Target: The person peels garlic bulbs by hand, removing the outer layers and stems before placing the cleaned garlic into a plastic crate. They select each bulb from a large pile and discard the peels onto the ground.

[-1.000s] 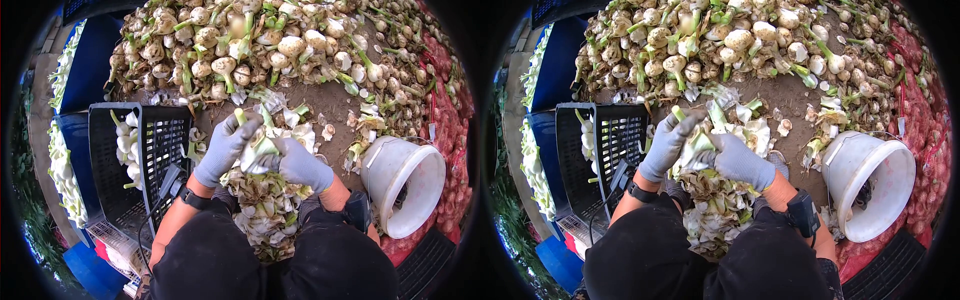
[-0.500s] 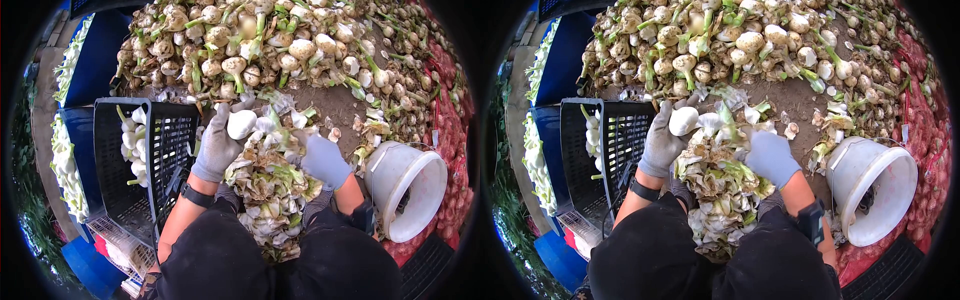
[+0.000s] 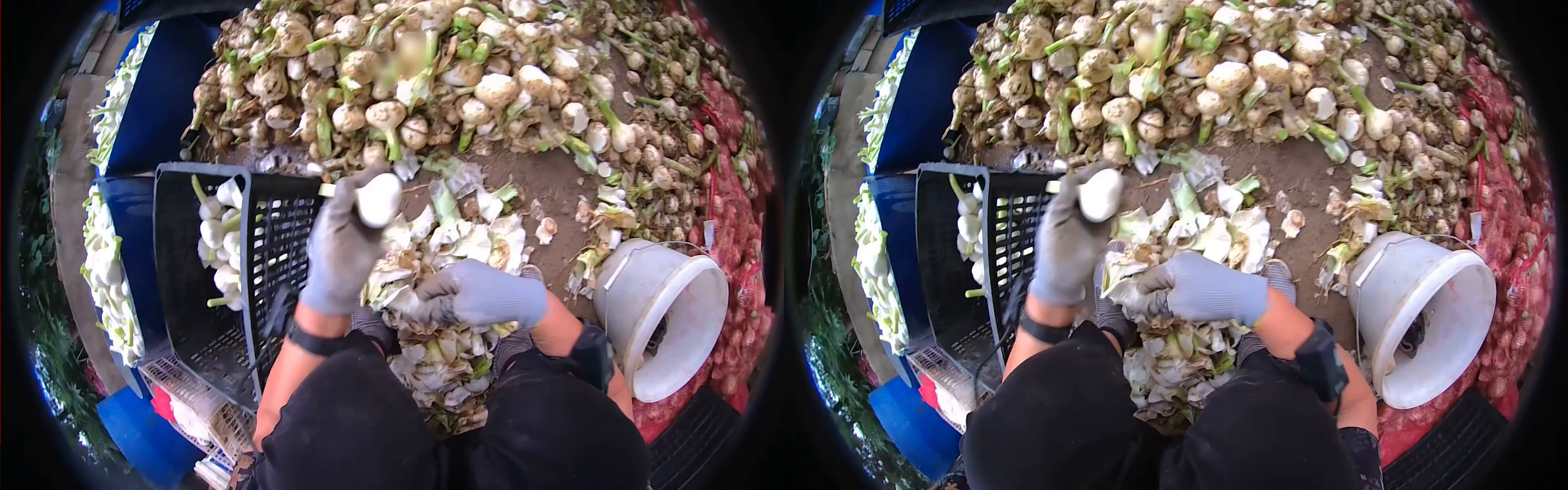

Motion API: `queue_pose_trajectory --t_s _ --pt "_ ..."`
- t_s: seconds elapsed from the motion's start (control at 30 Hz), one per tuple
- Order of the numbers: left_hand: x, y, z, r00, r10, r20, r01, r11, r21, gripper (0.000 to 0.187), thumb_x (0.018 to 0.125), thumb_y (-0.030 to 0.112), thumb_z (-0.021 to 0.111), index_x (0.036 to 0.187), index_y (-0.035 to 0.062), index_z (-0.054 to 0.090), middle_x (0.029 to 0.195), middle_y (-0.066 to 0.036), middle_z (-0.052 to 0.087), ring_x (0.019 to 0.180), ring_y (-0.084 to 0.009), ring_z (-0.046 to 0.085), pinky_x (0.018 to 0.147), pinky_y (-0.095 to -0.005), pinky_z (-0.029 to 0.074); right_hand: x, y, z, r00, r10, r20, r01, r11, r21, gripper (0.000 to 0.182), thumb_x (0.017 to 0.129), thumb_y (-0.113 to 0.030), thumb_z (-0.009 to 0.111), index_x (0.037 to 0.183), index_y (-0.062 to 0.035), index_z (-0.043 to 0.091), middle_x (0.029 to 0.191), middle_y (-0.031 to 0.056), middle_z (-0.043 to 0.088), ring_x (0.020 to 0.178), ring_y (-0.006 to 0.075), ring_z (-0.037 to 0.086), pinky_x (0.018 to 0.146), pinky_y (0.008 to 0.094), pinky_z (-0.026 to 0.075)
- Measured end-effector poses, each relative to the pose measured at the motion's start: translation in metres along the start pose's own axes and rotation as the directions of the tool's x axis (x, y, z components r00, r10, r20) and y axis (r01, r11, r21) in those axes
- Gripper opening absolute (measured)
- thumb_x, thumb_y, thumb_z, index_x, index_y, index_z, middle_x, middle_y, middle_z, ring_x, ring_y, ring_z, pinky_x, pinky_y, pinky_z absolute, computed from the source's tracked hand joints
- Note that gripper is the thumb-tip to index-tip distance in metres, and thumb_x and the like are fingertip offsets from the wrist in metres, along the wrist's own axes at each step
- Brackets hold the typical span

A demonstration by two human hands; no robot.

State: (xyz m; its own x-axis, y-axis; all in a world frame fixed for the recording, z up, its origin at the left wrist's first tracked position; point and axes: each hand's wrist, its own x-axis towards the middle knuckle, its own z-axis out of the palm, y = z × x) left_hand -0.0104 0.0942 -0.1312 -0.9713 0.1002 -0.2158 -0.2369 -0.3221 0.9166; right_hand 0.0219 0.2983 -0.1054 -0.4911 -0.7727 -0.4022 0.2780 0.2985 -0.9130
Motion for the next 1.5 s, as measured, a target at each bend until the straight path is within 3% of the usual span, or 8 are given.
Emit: queue_pose_trajectory --t_s 0.27,0.43,0.53,0.6,0.7,0.83,1.33,1.5 --pt "-0.035 0.15 -0.024 0.482 0.837 -0.261 -0.38 0.468 0.798 0.033 0.098 0.003 0.05 0.13 -0.0052 0.053 0.13 -0.017 0.057 0.113 -0.0187 0.059 0.097 -0.0319 0.051 -0.004 0.015 -0.101 0.431 -0.293 -0.854 -0.282 0.855 -0.436 0.038 0.086 -0.012 0.069 0.122 -0.0046 0.063 0.123 0.0177 0.064 0.111 0.033 0.062 0.096 0.0398 0.05" --pt "-0.015 0.108 0.007 0.837 0.546 0.031 -0.381 0.542 0.749 0.034 0.092 -0.002 0.057 0.125 0.0007 0.059 0.128 -0.013 0.061 0.119 -0.0223 0.057 0.105 -0.0357 0.044 0.013 0.013 -0.18 0.489 -0.402 -0.774 -0.753 0.253 -0.607 0.056 0.081 0.002 0.061 0.133 -0.0179 0.056 0.132 0.0122 0.057 0.106 0.036 0.062 0.096 0.0449 0.049" --pt "0.008 0.049 0.025 0.967 0.24 0.079 -0.245 0.815 0.526 0.034 0.089 -0.005 0.06 0.122 0.0004 0.06 0.12 -0.012 0.064 0.114 -0.0199 0.061 0.098 -0.0318 0.049 0.017 0.024 -0.185 0.492 -0.261 -0.831 -0.644 0.532 -0.549 0.057 0.08 0.005 0.056 0.134 -0.0139 0.053 0.132 0.0123 0.056 0.104 0.0301 0.063 0.089 0.0401 0.054" --pt "0.014 0.018 0.034 0.927 0.29 0.238 -0.375 0.686 0.624 0.046 0.082 0.002 0.071 0.126 0.0011 0.058 0.121 -0.017 0.063 0.111 -0.0275 0.062 0.096 -0.0359 0.049 0.008 0.043 -0.148 0.236 -0.245 -0.94 0.098 0.969 -0.228 0.043 0.088 -0.007 0.06 0.129 -0.0187 0.055 0.109 0.0063 0.063 0.081 0.0171 0.064 0.062 0.0291 0.052" --pt "0.016 -0.012 0.053 0.868 0.204 0.453 -0.49 0.498 0.715 0.073 0.074 0.017 0.082 0.137 0.0036 0.049 0.136 -0.02 0.051 0.126 -0.0329 0.051 0.107 -0.0402 0.04 0.013 0.046 -0.069 0.684 0.169 -0.71 0.564 0.495 0.662 0.032 0.098 -0.018 0.056 0.129 -0.0087 0.053 0.1 0.0045 0.062 0.072 0.0123 0.061 0.053 0.0251 0.05" --pt "0.008 -0.024 0.039 0.937 -0.138 0.322 -0.115 0.747 0.655 0.072 0.073 0.012 0.08 0.138 0.0014 0.049 0.141 -0.018 0.045 0.132 -0.0295 0.045 0.108 -0.0362 0.037 -0.015 0.032 -0.022 0.844 0.157 -0.513 0.211 0.782 0.586 0.053 0.097 -0.026 0.06 0.143 -0.0034 0.043 0.106 0.0068 0.064 0.075 0.0126 0.066 0.061 0.0246 0.055" --pt "-0.006 -0.017 0.042 0.885 -0.364 0.291 0.364 0.93 0.056 0.065 0.083 0.008 0.076 0.14 0.0023 0.046 0.123 -0.008 0.062 0.108 -0.0166 0.062 0.093 -0.0292 0.052 -0.022 0.028 -0.023 0.815 0.231 -0.532 0.092 0.854 0.512 0.036 0.1 -0.032 0.055 0.096 0.0021 0.068 0.065 0.0037 0.064 0.049 0.0083 0.055 0.046 0.0224 0.043" --pt "-0.006 -0.022 0.034 0.79 -0.52 0.324 0.562 0.826 -0.046 0.068 0.09 0.05 0.058 0.141 0.0065 0.044 0.111 -0.007 0.065 0.09 -0.0165 0.066 0.074 -0.027 0.054 -0.018 0.042 -0.018 0.647 -0.002 -0.763 -0.165 0.976 -0.142 0.025 0.092 -0.02 0.06 0.085 0.0034 0.068 0.068 0.01 0.067 0.059 0.02 0.063 0.055 0.0339 0.049"
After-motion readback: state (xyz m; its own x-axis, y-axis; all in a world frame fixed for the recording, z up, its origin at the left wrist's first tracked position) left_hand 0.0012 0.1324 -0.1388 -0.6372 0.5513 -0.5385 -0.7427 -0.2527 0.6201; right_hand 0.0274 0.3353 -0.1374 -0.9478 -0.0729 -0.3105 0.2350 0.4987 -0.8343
